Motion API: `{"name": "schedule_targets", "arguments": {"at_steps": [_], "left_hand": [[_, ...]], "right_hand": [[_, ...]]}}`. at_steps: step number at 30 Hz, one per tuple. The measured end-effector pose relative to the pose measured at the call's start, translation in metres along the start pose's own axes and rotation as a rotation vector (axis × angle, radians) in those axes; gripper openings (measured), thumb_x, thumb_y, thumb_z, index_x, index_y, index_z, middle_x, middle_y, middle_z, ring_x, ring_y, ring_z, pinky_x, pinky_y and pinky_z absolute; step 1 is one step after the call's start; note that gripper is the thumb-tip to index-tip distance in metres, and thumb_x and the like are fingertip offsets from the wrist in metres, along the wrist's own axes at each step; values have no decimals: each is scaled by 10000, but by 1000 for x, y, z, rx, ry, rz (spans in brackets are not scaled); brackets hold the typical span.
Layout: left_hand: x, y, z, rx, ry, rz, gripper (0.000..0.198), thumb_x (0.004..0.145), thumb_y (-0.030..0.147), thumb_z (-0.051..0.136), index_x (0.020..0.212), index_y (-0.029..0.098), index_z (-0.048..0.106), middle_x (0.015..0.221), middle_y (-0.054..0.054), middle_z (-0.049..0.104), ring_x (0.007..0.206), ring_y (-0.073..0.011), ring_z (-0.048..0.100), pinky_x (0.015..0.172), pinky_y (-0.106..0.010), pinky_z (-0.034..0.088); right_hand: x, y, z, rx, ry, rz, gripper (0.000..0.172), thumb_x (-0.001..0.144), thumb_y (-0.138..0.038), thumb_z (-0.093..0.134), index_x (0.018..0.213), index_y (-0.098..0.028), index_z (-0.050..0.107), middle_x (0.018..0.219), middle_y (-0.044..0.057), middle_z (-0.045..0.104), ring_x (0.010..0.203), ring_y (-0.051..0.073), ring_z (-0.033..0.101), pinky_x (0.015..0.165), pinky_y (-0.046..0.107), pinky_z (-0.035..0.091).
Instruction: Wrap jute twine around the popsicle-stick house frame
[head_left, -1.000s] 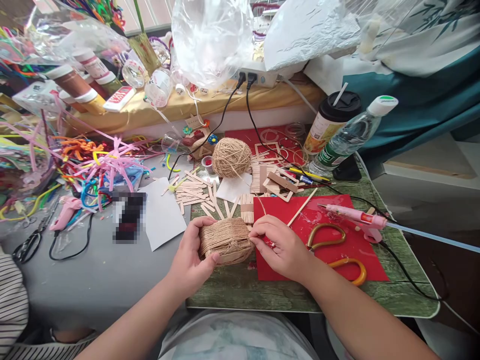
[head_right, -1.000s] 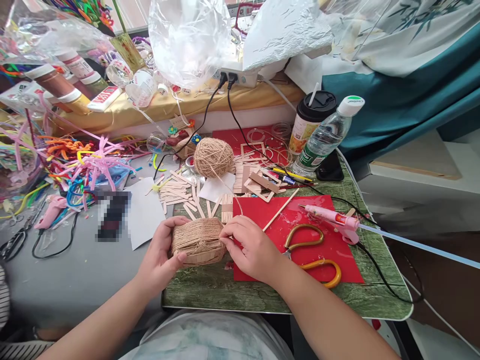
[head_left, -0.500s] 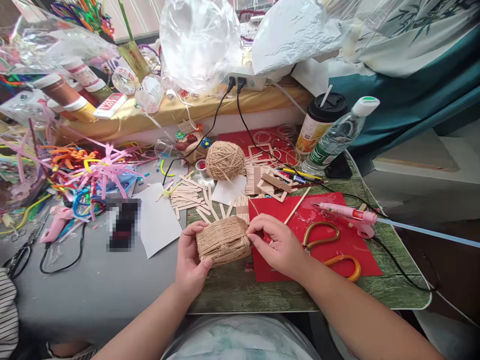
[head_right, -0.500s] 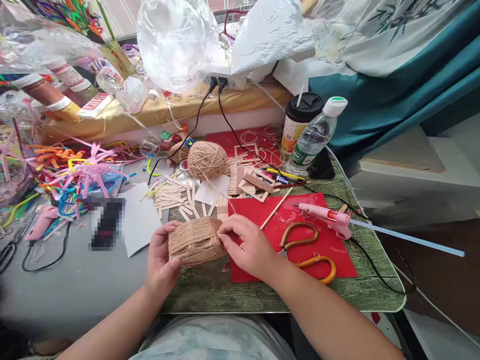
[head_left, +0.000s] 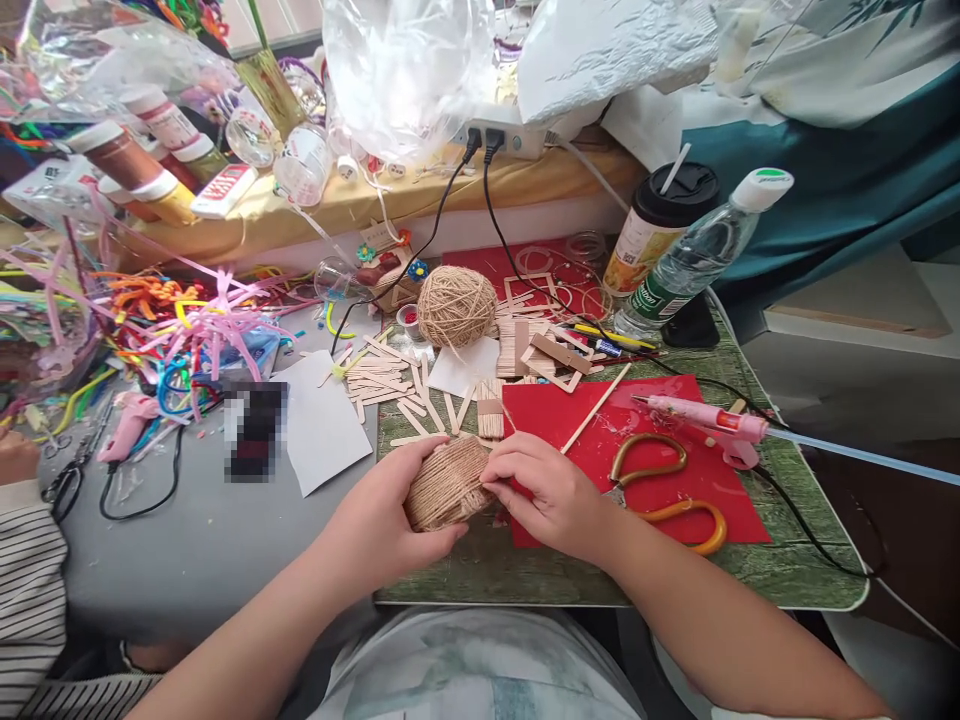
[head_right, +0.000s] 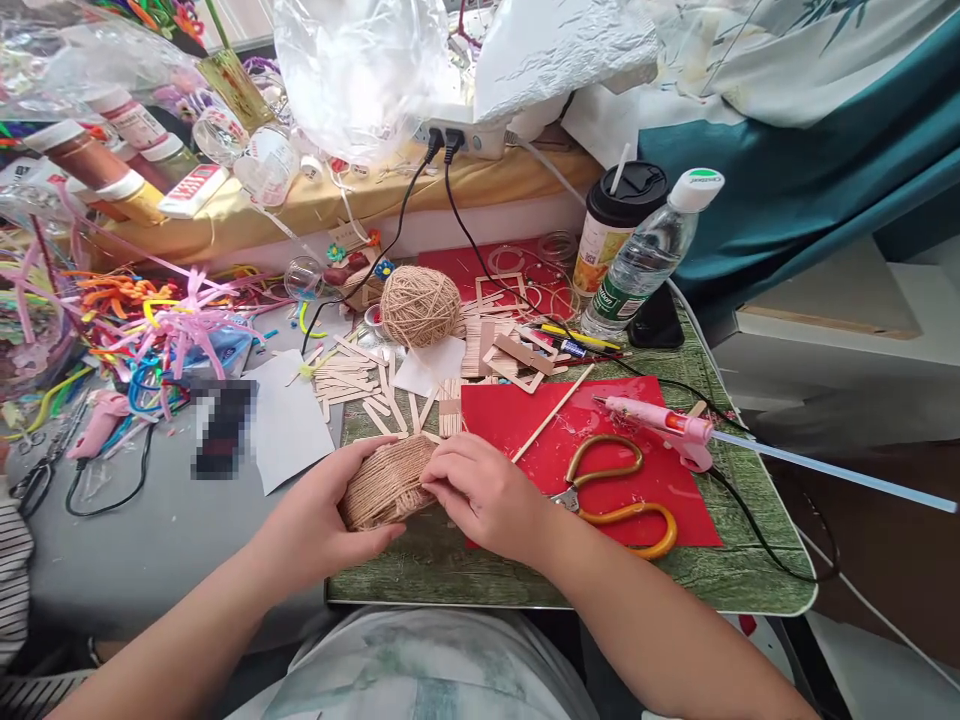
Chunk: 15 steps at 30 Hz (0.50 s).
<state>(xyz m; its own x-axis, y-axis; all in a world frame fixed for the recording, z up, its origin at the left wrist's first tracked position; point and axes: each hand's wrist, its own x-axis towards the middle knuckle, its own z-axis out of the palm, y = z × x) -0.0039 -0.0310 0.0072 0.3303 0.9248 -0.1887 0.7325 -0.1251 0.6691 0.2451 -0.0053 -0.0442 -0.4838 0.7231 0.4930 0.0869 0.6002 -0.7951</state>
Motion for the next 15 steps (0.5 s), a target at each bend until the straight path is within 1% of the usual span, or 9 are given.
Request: {"name": "schedule_targets", "arguments": {"at_steps": [3, 5, 7, 11, 15], "left_hand": [[-5, -9, 5, -59, 55, 25, 820, 789, 343, 848, 1515, 321, 467, 1490, -74, 632, 1344, -308, 645, 1141, -455, 545], [-8, -10, 5, -72, 82, 59, 823, 788, 331, 847, 1515, 320, 461, 1486, -77, 629, 1344, -308, 643, 1149, -457, 538], [-10, -8, 5, -60, 114, 104, 822, 781, 320, 846, 1507, 310, 462, 1466, -84, 634, 1333, -311, 646, 1150, -463, 534], [-12, -7, 2, -37, 159, 136, 810, 769, 298, 841, 1489, 292, 471, 1430, -91, 644, 1290, -312, 664, 1124, -461, 548], [-13, -9, 1, -55, 152, 134, 792, 778, 281, 835, 1485, 302, 477, 1436, -88, 636, 1295, -307, 658, 1127, -457, 545]], "right_hand": [[-1, 0, -3, -29, -3, -53, 167, 1035, -90, 584, 1111, -216, 664, 1002, 96, 708, 950, 221, 647, 863, 385, 600], [-3, -3, -4, -47, 12, -91, 197, 1027, -80, 597, 1142, -222, 672, 1009, 95, 712, 937, 220, 645, 851, 389, 600], [-4, -6, -4, -49, 40, -98, 225, 1017, -76, 616, 1167, -228, 687, 1028, 95, 701, 945, 216, 654, 846, 381, 604], [-4, -10, -6, 6, 113, 14, 199, 1012, -102, 640, 1139, -228, 725, 1060, 93, 639, 946, 195, 677, 816, 337, 620], [-2, -5, -10, 51, 112, 78, 141, 1010, -125, 659, 1066, -226, 739, 1030, 84, 666, 965, 202, 688, 863, 351, 617]]}}
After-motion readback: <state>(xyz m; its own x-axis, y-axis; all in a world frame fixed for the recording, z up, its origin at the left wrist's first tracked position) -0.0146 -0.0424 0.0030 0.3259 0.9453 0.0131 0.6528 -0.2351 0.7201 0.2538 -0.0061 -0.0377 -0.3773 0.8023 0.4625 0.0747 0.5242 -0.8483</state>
